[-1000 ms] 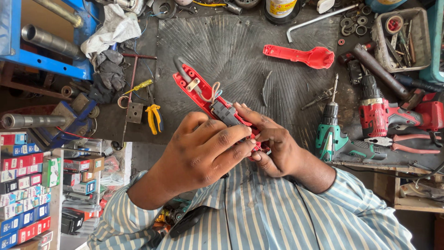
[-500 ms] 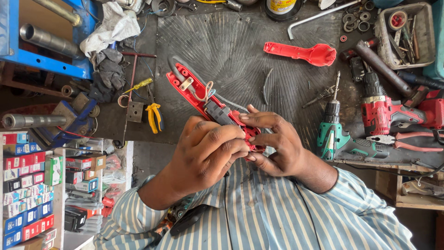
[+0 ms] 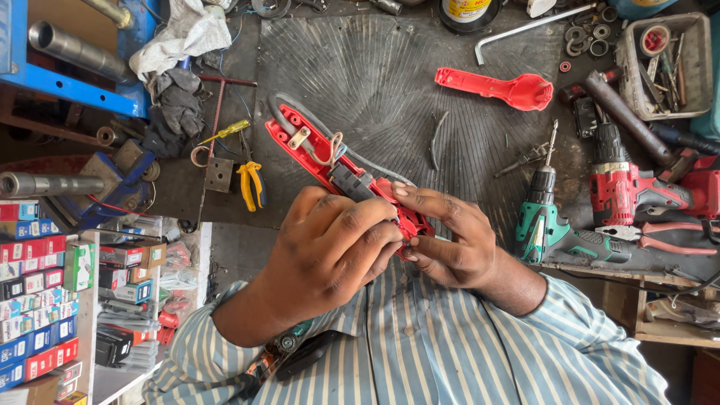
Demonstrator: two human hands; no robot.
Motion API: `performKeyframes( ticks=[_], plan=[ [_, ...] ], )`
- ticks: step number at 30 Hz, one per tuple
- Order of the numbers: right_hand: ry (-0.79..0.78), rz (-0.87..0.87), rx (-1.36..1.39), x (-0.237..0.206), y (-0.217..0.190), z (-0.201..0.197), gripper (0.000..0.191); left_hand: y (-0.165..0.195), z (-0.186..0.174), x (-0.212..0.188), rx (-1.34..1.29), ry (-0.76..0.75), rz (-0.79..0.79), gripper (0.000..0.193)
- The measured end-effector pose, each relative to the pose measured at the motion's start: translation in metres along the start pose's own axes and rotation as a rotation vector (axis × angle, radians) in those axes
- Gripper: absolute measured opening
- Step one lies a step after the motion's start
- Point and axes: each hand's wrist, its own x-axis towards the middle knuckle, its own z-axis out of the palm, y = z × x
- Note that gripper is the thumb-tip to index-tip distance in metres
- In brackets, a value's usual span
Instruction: The person disassembles a red corded power drill, adjusts internal wiring, and reassembles the housing. They then use a green cordless drill to tighten screws on the red drill and plug it into a power strip to test it. Finally, they handle a red and gray hammer drill and open a red toolbox.
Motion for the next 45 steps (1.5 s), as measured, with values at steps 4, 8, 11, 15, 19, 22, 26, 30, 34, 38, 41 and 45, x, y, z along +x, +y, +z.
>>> performKeyframes(
  ticks=[4, 8, 11, 15, 19, 22, 26, 30, 34, 38, 41, 45],
  plan=[
    [-0.016, 0.002, 0.006, 0.000, 0.002, 0.000, 0.022, -0.001, -0.003, 0.004, 0.036, -0.018, 0.018, 0.015],
    [-0.039, -0.056, -0.042, 0.003, 0.004, -0.001, 0.024, 0.003, -0.009, 0.010, -0.005, -0.047, -0.034, 0.016],
    [-0.062, -0.087, -0.115, 0.006, 0.004, -0.001, 0.025, 0.012, -0.014, 0.016, 0.043, -0.073, -0.094, 0.020],
    [-0.119, -0.111, -0.145, 0.010, 0.000, -0.004, 0.024, 0.017, -0.025, 0.019, -0.033, -0.148, -0.200, 0.018],
    [-0.130, -0.141, -0.133, 0.011, -0.005, -0.007, 0.024, 0.007, -0.038, 0.012, -0.191, -0.139, -0.150, 0.020],
    [-0.137, -0.140, -0.147, 0.009, -0.006, -0.008, 0.024, 0.001, -0.039, 0.006, -0.239, -0.147, -0.116, 0.019],
    [-0.141, -0.140, -0.151, 0.006, -0.007, -0.007, 0.029, -0.001, -0.037, 0.002, -0.214, -0.136, -0.067, 0.019],
    [-0.127, -0.159, -0.148, 0.002, -0.009, -0.004, 0.033, -0.002, -0.035, 0.001, -0.230, -0.120, 0.004, 0.017],
    [-0.102, -0.130, -0.130, -0.002, -0.011, 0.000, 0.028, 0.001, -0.034, 0.002, -0.179, -0.108, 0.016, 0.018],
    [-0.079, -0.105, -0.130, -0.006, -0.011, 0.004, 0.027, 0.008, -0.031, 0.004, -0.129, -0.107, -0.088, 0.016],
    [-0.068, -0.107, -0.136, -0.007, -0.011, 0.007, 0.028, 0.011, -0.031, 0.005, -0.192, -0.088, -0.158, 0.018],
    [-0.067, -0.109, -0.140, -0.004, -0.010, 0.006, 0.027, 0.013, -0.031, 0.008, -0.224, -0.098, -0.202, 0.017]
  ],
)
